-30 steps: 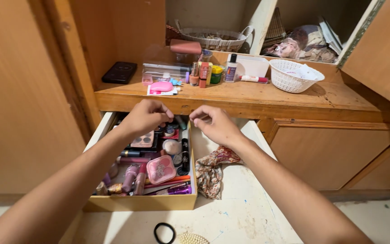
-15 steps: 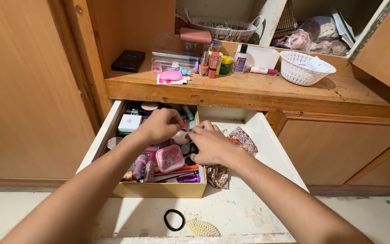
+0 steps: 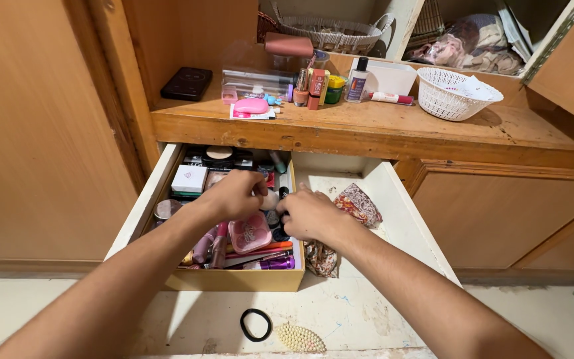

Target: The person wipes the surfaces of various cosmetic items with a patterned cloth and places them on a wooden shelf. Items handled include a foundation bottle, a yellow box, a lipstick tube, and a black mascara tube. The person repeatedly picks up each item, wipes it, and sets it down on the shelf above the open drawer.

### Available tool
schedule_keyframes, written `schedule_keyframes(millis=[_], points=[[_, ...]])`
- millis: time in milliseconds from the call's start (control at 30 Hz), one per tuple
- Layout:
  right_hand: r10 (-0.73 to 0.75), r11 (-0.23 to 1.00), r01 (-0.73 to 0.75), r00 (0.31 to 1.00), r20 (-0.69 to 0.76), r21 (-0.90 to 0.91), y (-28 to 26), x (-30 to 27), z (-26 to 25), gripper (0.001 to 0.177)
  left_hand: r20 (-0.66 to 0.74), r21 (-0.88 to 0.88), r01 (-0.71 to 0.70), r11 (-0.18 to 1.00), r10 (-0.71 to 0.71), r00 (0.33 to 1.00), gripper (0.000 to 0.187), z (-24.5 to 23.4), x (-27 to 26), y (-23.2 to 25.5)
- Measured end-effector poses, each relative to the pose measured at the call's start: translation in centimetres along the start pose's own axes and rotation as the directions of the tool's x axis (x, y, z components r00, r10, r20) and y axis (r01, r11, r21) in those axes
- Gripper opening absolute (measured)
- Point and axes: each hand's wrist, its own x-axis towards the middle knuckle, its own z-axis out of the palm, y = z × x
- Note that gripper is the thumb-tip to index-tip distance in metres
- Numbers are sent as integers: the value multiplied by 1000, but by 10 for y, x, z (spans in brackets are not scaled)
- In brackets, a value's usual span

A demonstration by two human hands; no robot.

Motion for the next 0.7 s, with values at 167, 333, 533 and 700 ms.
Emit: schedule_keyframes(millis=[167,333,533,700], points=[[15,999,-11,997,78,-45,-9,-6,-14,70,1,56,-36,998,36,999,25,1,-2,4],[24,998,-18,995,93,-65,-13,-7,-15,71,42,103,34,994,-38,998,25,2,-7,14],[-85,989,89,996,36,-115,7,11,5,61,78,136,-9,991,-1,997,24,6,-7,16],[-111,991,113,993,30,-75,11,1,-6,55,104,108,24,994,-35,994,23,6,-8,18]])
